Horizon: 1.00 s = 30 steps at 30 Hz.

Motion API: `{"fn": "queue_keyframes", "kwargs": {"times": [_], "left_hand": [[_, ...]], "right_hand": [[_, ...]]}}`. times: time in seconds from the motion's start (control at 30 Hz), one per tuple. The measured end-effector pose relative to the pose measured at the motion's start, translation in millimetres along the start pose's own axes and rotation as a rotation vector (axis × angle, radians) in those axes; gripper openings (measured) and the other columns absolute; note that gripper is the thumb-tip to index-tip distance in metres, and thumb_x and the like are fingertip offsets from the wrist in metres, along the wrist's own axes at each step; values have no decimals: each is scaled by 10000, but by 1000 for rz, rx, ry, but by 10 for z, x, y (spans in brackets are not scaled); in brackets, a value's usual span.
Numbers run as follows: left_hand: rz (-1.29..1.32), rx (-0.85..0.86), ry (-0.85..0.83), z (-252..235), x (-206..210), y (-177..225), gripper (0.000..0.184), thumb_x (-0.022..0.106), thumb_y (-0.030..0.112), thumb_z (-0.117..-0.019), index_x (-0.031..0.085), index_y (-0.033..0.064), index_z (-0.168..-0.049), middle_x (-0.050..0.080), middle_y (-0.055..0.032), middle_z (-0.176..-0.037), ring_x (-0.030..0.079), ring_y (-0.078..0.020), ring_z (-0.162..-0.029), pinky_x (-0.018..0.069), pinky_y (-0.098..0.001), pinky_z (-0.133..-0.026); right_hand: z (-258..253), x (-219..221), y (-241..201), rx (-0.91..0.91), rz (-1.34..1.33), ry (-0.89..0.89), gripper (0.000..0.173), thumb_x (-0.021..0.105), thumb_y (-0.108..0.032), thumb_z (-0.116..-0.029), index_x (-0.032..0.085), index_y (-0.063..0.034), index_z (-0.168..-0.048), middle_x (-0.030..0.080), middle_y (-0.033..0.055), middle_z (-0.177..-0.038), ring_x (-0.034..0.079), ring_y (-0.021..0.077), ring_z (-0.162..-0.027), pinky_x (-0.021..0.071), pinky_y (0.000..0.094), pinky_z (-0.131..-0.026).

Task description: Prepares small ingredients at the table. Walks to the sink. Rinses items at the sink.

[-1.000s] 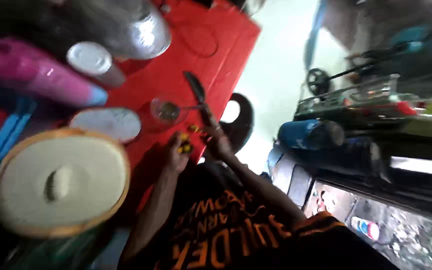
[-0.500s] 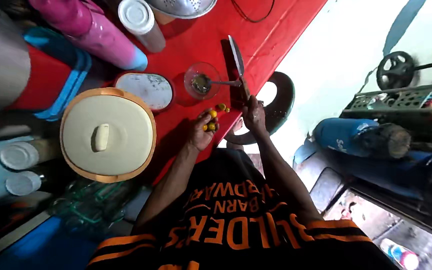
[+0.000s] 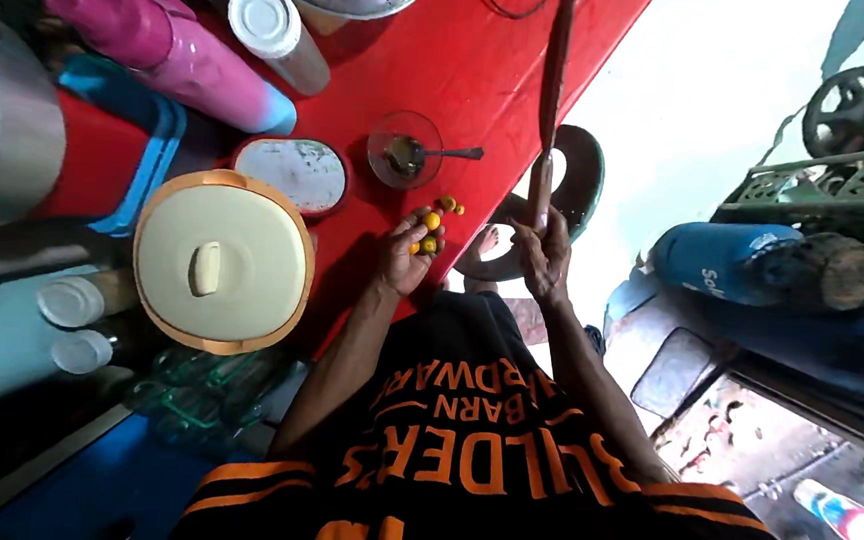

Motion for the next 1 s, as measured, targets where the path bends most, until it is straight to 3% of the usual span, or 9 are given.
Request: {"fn": "queue_keyframes", "kwargs": {"times": [0.13, 0.27, 0.37, 0.43, 0.6, 0.73, 0.8, 0.93, 1.0], "left_hand": [[0, 7, 37, -19, -39, -63, 275, 563, 119, -991, 552, 170, -1261, 670, -27, -1145, 666, -144, -983, 576, -323, -843], [5, -41, 146, -46, -36, -90, 255, 418, 209, -1087, 528, 232, -1316, 665, -7, -1102, 683, -139, -915, 594, -288, -753], [35, -63, 210, -40, -49, -112, 253, 369, 207, -1106, 544, 203, -1288, 675, -17, -1087, 686, -130, -887, 592, -279, -754], [66, -49, 257, -37, -62, -135, 222, 385, 182, -1101, 571, 161, -1220, 669, -19, -987, 678, -131, -839, 592, -289, -763], [81, -3, 302, -47, -49, -172, 165, 456, 118, -1064, 585, 138, -1165, 685, -39, -1014, 681, -137, -846, 591, -289, -746], [45, -11, 367, -35, -68, -193, 267, 473, 95, -1062, 519, 160, -1317, 659, -47, -1107, 678, -165, -932, 589, -333, -800], [0, -5, 409, 1, -68, -204, 226, 497, 80, -1045, 551, 141, -1256, 656, -48, -1077, 663, -157, -908, 584, -335, -783], [-105, 33, 393, 127, -117, -220, 233, 473, 47, -1047, 577, 145, -1231, 671, -30, -1159, 675, -144, -967, 583, -326, -826], [-96, 56, 394, 112, -154, -224, 205, 490, 22, -1033, 587, 118, -1187, 683, -44, -1078, 684, -157, -921, 592, -342, -812]], "right_hand": [[322, -104, 13, -76, 19, -107, 542, 625, -299, -945, 474, -24, -1386, 677, 61, -1002, 644, 99, -736, 577, 317, -634], [636, -24, 154, -79, 157, -213, 518, 653, -262, -942, 536, 56, -1334, 701, 96, -930, 666, 91, -766, 587, 295, -717], [811, 65, 217, -29, 289, -287, 510, 665, -289, -944, 586, 36, -1329, 726, 133, -929, 692, 171, -754, 596, 377, -707], [880, 128, 268, 6, 320, -359, 535, 651, -313, -946, 580, 35, -1346, 727, 164, -986, 707, 228, -817, 597, 430, -759], [893, 229, 285, 49, 421, -468, 556, 616, -349, -964, 574, 0, -1395, 726, 198, -1079, 720, 330, -939, 577, 534, -849], [873, 262, 273, 17, 455, -478, 541, 607, -334, -969, 570, -18, -1407, 729, 178, -1015, 716, 327, -872, 580, 531, -796], [871, 274, 271, -22, 466, -459, 524, 622, -314, -966, 576, -18, -1396, 733, 179, -1000, 724, 332, -853, 587, 531, -770], [880, 307, 284, -33, 489, -461, 502, 624, -316, -965, 584, -49, -1388, 734, 166, -988, 726, 331, -846, 586, 539, -749], [888, 314, 301, -26, 494, -465, 508, 626, -325, -962, 585, -56, -1391, 733, 169, -996, 725, 332, -843, 586, 543, -742]]}}
Point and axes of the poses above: each hand's wrist, its own z-axis away from the middle knuckle, its own x-axis out of the palm, y = z × x, the point moved 4 cm from there along -z, towards the middle knuckle
